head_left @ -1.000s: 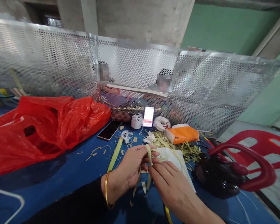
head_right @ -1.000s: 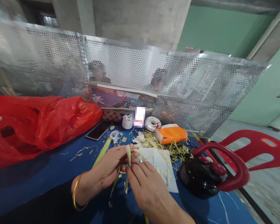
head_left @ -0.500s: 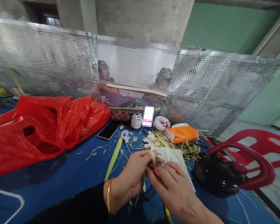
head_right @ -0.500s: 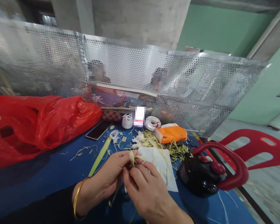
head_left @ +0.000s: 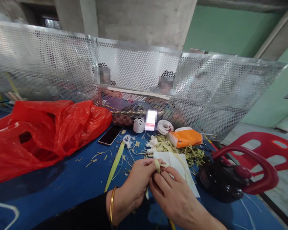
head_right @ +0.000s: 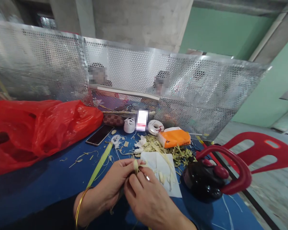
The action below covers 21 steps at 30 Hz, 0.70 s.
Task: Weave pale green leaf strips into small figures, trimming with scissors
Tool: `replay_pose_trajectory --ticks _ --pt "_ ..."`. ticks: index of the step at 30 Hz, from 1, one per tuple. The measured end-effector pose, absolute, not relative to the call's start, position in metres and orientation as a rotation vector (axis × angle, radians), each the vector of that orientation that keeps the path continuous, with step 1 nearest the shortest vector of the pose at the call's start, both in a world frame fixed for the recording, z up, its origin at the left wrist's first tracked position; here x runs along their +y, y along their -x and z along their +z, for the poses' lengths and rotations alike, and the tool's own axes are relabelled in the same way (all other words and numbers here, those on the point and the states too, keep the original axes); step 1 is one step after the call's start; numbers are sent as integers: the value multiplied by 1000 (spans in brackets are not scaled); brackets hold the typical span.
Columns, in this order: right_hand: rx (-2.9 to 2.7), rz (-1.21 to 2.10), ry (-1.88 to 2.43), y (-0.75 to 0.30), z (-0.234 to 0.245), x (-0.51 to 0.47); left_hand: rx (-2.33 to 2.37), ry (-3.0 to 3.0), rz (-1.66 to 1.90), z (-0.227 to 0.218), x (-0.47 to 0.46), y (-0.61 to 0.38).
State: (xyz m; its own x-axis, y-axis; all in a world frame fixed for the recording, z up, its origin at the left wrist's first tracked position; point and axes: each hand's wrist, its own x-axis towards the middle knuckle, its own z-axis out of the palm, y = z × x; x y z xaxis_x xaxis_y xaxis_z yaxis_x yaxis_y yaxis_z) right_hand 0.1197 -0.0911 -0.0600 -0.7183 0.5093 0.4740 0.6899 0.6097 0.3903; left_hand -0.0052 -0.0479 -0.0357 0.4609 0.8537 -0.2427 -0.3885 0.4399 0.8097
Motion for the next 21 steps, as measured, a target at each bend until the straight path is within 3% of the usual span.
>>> replay_pose_trajectory --ticks 8,21 --pt "-2480 -778 893 -121 -62 -89 720 -801 815 -45 -47 4" --pt "-1702 45 1222 -132 -46 -87 897 -886 800 -28 -42 10"
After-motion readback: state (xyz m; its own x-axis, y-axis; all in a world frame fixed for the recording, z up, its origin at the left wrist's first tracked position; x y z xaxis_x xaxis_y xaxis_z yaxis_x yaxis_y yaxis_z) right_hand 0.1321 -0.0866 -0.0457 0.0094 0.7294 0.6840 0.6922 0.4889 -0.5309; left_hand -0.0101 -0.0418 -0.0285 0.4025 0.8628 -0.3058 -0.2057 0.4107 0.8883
